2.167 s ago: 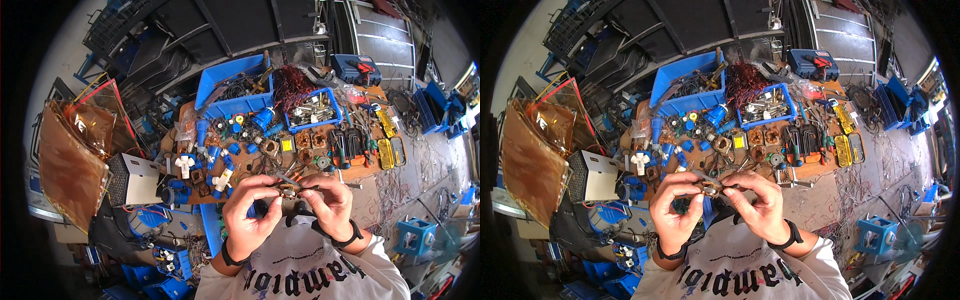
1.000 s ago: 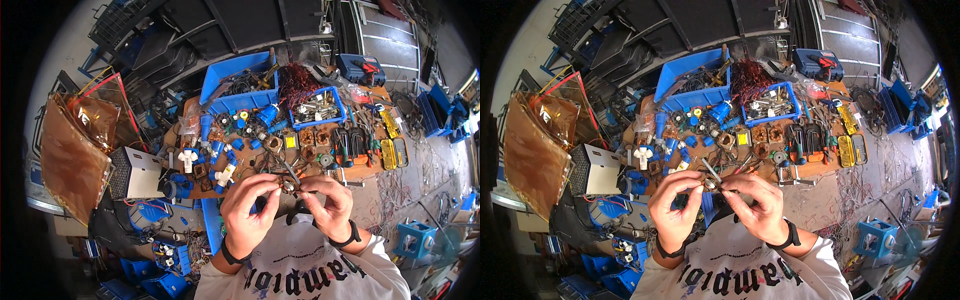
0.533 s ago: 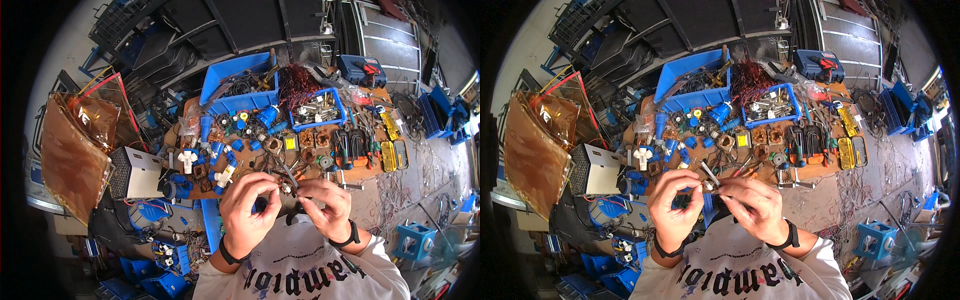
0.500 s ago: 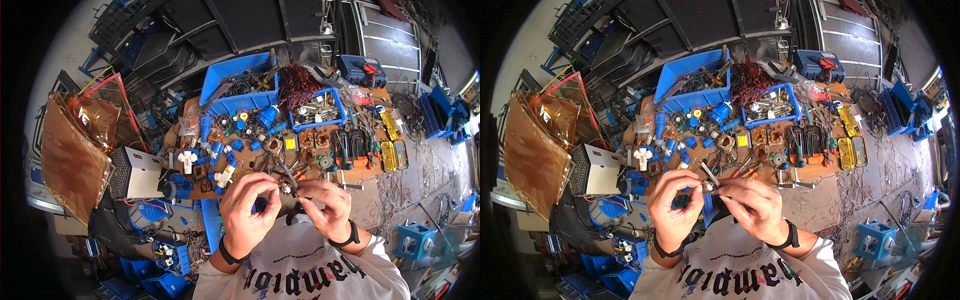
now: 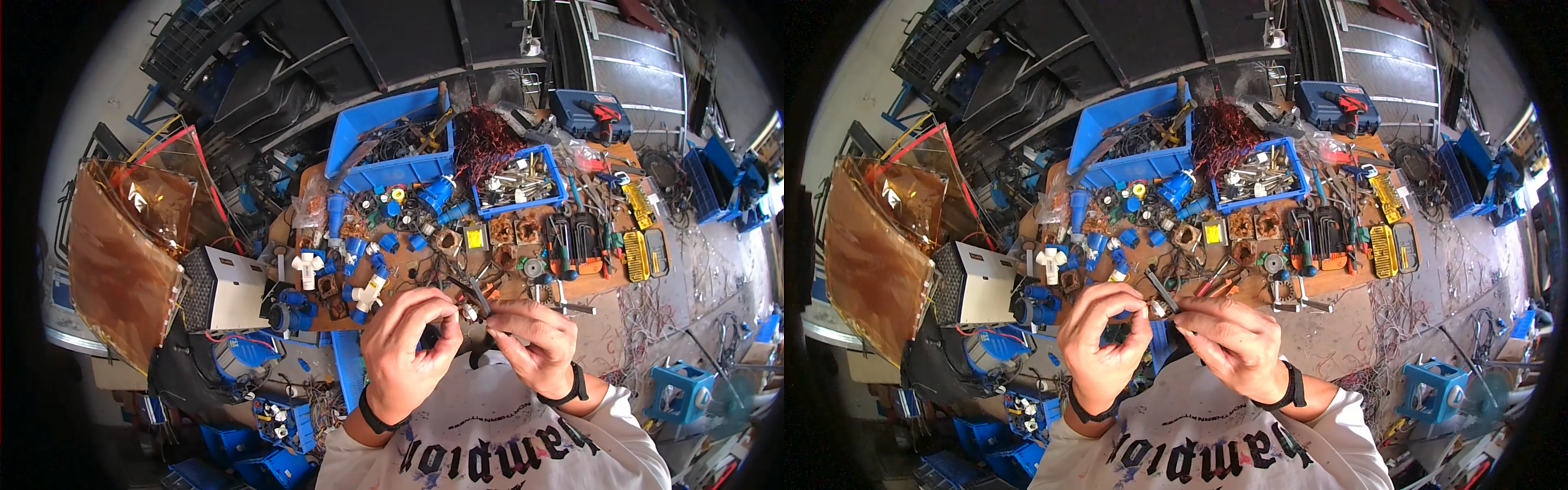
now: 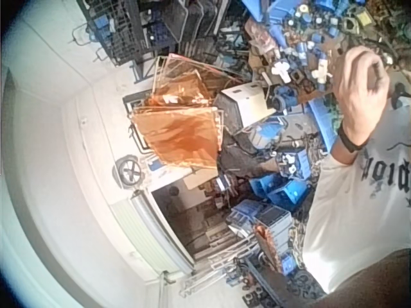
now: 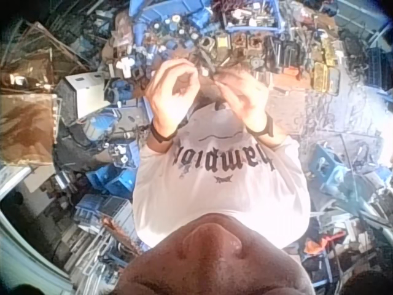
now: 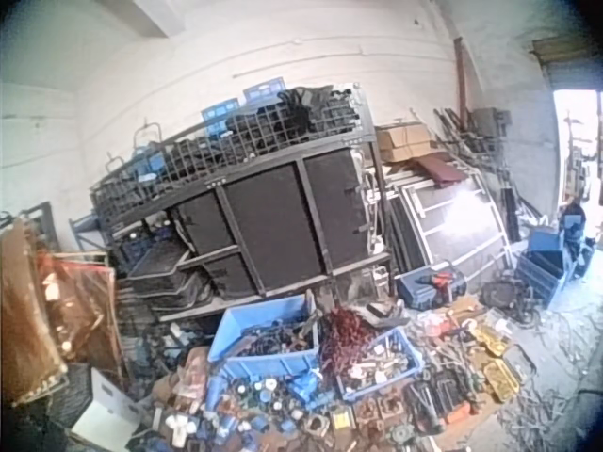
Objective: The person inspects a blue plastic electrical connector and a black component with internal wiring. They then pick up a small cylindrical electrical part and use a screwdriver to manipulate its internal components on a cluttered workbench.
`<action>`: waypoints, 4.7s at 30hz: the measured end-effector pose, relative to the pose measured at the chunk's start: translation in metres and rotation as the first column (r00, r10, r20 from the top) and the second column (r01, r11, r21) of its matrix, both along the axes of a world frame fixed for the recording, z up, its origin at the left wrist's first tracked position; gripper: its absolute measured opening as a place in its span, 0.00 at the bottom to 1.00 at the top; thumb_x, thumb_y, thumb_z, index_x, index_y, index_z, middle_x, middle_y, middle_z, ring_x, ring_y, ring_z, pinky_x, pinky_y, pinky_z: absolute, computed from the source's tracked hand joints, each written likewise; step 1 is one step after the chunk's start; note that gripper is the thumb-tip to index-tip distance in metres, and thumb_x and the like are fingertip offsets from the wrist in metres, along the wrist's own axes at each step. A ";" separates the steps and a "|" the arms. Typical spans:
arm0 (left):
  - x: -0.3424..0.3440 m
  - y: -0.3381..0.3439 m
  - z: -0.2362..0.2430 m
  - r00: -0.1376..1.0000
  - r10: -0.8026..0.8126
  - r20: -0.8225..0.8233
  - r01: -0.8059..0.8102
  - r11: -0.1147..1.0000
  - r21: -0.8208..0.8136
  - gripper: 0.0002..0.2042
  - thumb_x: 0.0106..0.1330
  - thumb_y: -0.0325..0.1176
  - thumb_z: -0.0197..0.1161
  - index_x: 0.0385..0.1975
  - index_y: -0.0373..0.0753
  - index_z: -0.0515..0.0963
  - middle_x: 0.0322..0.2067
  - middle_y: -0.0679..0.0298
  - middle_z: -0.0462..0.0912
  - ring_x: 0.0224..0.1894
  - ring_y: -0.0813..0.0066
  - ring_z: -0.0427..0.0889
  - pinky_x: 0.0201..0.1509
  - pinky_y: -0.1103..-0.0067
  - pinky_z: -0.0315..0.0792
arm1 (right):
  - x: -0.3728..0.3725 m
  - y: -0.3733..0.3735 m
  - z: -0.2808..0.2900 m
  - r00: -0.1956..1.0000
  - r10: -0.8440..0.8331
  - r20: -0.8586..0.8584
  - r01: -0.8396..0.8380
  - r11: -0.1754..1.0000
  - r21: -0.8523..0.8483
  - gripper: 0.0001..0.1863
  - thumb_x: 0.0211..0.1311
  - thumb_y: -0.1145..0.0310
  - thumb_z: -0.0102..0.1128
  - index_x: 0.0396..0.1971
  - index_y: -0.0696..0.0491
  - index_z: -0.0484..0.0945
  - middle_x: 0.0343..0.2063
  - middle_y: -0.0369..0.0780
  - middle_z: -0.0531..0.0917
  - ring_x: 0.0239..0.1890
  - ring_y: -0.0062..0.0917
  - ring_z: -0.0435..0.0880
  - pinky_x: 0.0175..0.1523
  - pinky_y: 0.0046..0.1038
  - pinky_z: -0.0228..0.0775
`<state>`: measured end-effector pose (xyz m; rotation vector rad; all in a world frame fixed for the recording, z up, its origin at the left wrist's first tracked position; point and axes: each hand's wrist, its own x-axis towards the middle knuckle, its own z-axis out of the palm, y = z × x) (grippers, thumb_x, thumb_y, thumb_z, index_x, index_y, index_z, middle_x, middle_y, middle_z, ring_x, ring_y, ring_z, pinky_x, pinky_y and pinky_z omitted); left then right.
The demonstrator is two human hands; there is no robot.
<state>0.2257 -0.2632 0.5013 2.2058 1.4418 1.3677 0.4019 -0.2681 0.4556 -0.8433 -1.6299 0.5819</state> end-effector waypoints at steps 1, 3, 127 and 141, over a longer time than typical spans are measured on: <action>0.000 0.001 0.000 1.000 -0.005 0.004 0.005 1.000 -0.015 0.12 0.45 0.18 0.67 0.29 0.38 0.78 0.32 0.63 0.82 0.32 0.66 0.82 0.34 0.76 0.75 | 0.000 0.001 0.000 1.000 -0.006 0.002 0.006 1.000 0.000 0.11 0.48 0.79 0.69 0.35 0.56 0.85 0.38 0.43 0.86 0.35 0.30 0.87 0.38 0.26 0.80; 0.000 0.001 0.000 1.000 0.002 0.012 -0.001 0.999 -0.032 0.12 0.45 0.17 0.67 0.29 0.38 0.78 0.32 0.63 0.82 0.31 0.66 0.82 0.34 0.76 0.75 | -0.001 0.001 0.000 1.000 -0.012 0.005 0.012 1.000 0.006 0.11 0.48 0.79 0.69 0.35 0.57 0.85 0.38 0.43 0.86 0.35 0.31 0.87 0.38 0.26 0.80; -0.280 0.033 -0.345 0.833 0.542 0.112 0.141 -0.012 -0.990 0.08 0.68 0.25 0.59 0.44 0.31 0.74 0.39 0.60 0.82 0.41 0.77 0.80 0.45 0.81 0.73 | -0.186 0.112 -0.466 0.959 -0.006 0.284 0.279 0.224 -0.934 0.18 0.58 0.77 0.59 0.50 0.63 0.73 0.30 0.45 0.86 0.26 0.27 0.87 0.31 0.26 0.78; -0.285 0.030 -0.343 0.845 0.525 0.101 0.131 -0.019 -0.991 0.08 0.68 0.26 0.59 0.43 0.31 0.74 0.38 0.61 0.82 0.40 0.79 0.79 0.45 0.82 0.73 | -0.187 0.108 -0.444 0.896 0.108 0.431 0.386 0.293 -0.875 0.21 0.53 0.68 0.64 0.46 0.59 0.73 0.28 0.47 0.84 0.35 0.43 0.84 0.42 0.39 0.76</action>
